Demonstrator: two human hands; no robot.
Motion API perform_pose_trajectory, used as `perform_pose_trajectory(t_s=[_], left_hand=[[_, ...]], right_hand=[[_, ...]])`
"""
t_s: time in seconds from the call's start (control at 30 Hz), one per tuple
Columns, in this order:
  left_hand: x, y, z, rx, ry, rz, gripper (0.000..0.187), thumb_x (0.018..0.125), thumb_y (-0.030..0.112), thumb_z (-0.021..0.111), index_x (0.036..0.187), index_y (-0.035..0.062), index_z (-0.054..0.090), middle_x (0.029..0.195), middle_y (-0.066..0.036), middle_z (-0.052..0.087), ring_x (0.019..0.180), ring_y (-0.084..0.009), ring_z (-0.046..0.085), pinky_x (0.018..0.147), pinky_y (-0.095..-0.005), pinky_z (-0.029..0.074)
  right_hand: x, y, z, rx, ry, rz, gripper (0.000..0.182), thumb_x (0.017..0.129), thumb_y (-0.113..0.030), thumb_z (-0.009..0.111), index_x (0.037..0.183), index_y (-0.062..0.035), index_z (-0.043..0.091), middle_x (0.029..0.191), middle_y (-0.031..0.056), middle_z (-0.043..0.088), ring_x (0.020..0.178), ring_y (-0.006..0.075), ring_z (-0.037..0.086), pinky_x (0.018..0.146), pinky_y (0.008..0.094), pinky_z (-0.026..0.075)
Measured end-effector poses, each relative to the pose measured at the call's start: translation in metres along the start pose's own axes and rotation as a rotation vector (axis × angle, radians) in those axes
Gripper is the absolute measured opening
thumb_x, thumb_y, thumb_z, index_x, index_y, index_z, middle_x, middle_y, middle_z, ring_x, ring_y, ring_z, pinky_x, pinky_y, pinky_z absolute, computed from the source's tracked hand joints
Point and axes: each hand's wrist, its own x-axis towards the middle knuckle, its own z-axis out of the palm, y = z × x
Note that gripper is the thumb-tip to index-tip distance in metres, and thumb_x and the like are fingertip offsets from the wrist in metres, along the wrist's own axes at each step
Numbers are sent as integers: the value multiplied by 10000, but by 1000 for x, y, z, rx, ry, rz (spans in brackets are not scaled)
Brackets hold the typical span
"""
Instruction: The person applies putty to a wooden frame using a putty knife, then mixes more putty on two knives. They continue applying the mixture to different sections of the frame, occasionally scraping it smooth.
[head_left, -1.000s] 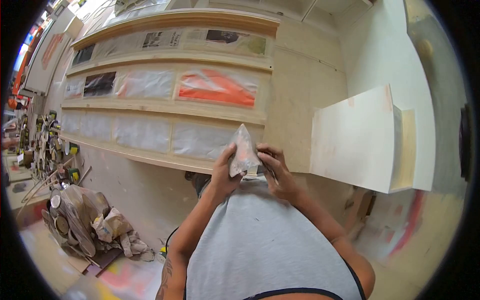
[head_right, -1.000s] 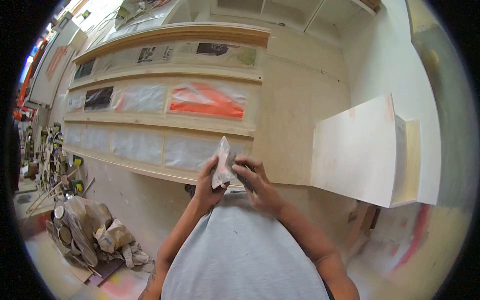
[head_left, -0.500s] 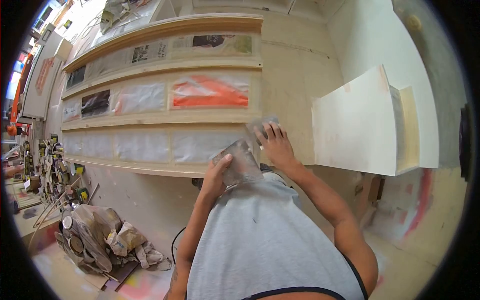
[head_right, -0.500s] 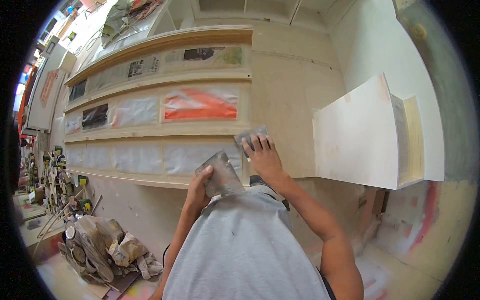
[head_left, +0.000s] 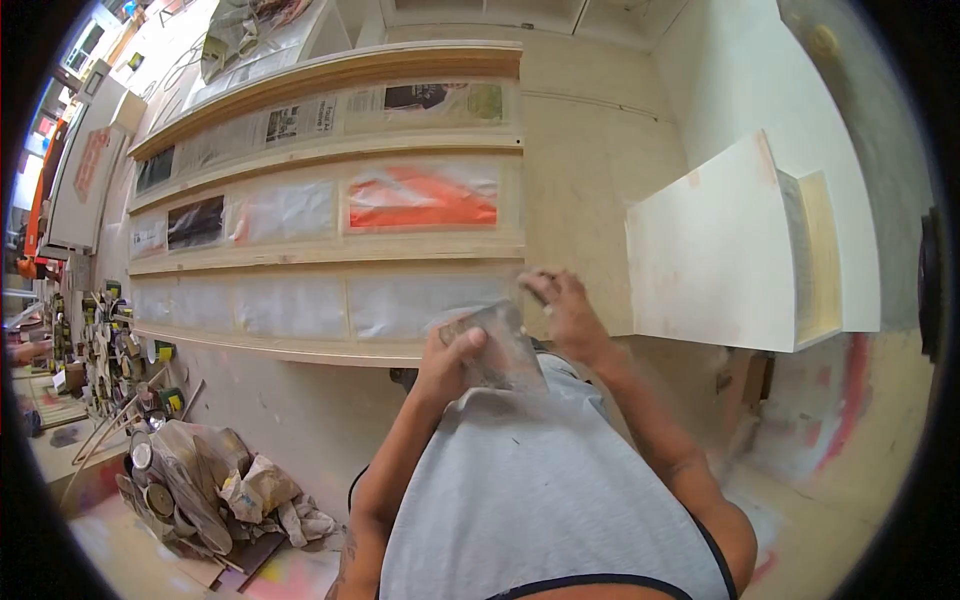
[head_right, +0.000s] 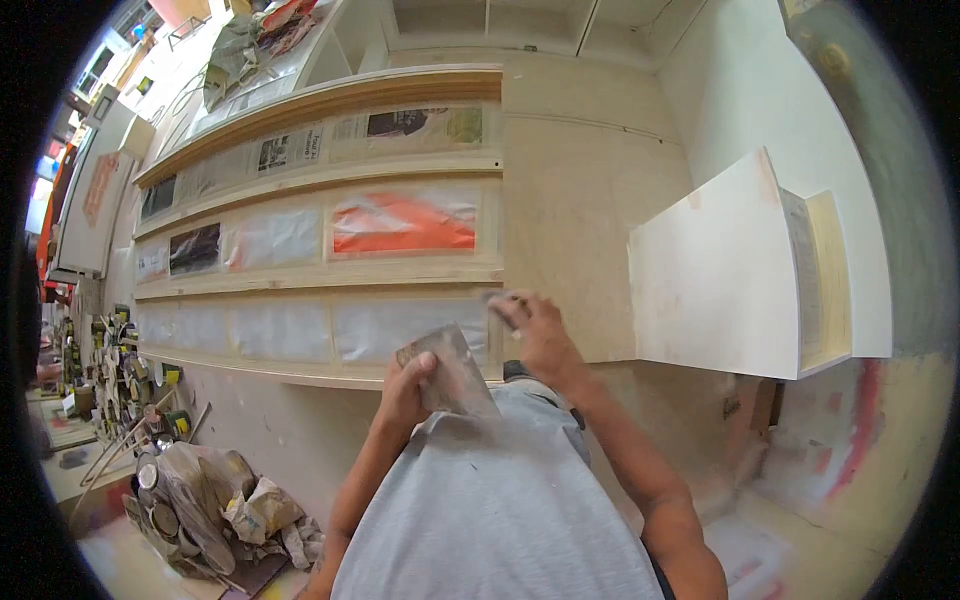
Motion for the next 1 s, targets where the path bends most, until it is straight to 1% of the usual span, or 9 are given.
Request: perform_pose_trajectory(t_s=[0.23, 0.33, 0.47, 0.57, 0.63, 0.83, 0.9, 0.97, 1.0], left_hand=[[22, -14, -12, -49, 230, 8, 426, 898, 284, 607, 1183, -31, 566, 1051, -125, 650, 893, -208, 662, 755, -364, 575], [15, -10, -19, -91, 270, -4, 380, 921, 290, 568, 1178, 10, 576, 1041, -106, 649, 906, -204, 659, 742, -350, 568], [4, -10, -25, -256, 302, -128, 348, 922, 346, 561, 1136, 74, 596, 1026, -74, 653, 926, -181, 656, 723, -313, 554], [10, -13, 4, -451, 422, -119, 328, 916, 348, 585, 1128, 97, 601, 1033, -47, 652, 892, -171, 649, 705, -337, 547], [16, -16, 9, -555, 256, -118, 312, 908, 325, 608, 1107, 85, 611, 995, -46, 655, 866, -161, 652, 708, -323, 546], [-32, 26, 43, -349, 27, 89, 385, 922, 253, 595, 1200, -11, 566, 1045, -68, 652, 890, -168, 655, 778, -329, 551], [-31, 15, 25, -415, -11, 92, 392, 926, 257, 594, 1206, -16, 565, 1053, -63, 648, 910, -162, 644, 796, -322, 540], [-38, 14, 23, -476, -64, 89, 400, 931, 262, 593, 1212, -21, 564, 1062, -57, 644, 931, -156, 633, 814, -314, 530], [-51, 20, 29, -161, -41, 113, 406, 935, 274, 596, 1210, -23, 567, 1062, -54, 641, 940, -149, 622, 827, -309, 520]], right_hand=[[42, 21, -19, -299, -7, 105, 475, 796, 10, 475, 1239, -123, 581, 1154, 125, 560, 1092, 333, 507, 939, 444, 408], [43, 15, -36, -372, -291, 151, 474, 787, 15, 468, 1225, -119, 592, 1136, 132, 574, 1068, 348, 523, 919, 459, 422], [24, -38, -78, -5, 77, 132, 426, 776, 78, 495, 1166, -56, 600, 1137, 148, 576, 1062, 354, 545, 961, 444, 428], [2, -71, -48, 398, 254, -293, 441, 793, 124, 504, 1199, -34, 574, 1140, 170, 562, 1133, 339, 525, 991, 404, 421], [2, -69, -11, 535, 260, -508, 460, 805, 141, 489, 1218, -43, 570, 1149, 173, 551, 1187, 338, 502, 986, 407, 430], [-5, -68, -18, 452, 348, -149, 294, 899, -9, 499, 1187, -34, 551, 1173, 184, 509, 1115, 300, 507, 924, 415, 455], [-17, -90, -10, 522, 535, -663, 269, 912, -53, 498, 1176, -27, 543, 1168, 166, 514, 1074, 277, 495, 927, 388, 436], [-11, -108, 12, 397, 604, -615, 291, 882, -61, 550, 1171, -31, 549, 1169, 150, 520, 1042, 273, 500, 938, 365, 408], [-5, -58, 49, 367, 486, -312, 319, 860, -87, 598, 1171, -36, 551, 1175, 131, 537, 1078, 267, 496, 957, 382, 389]])
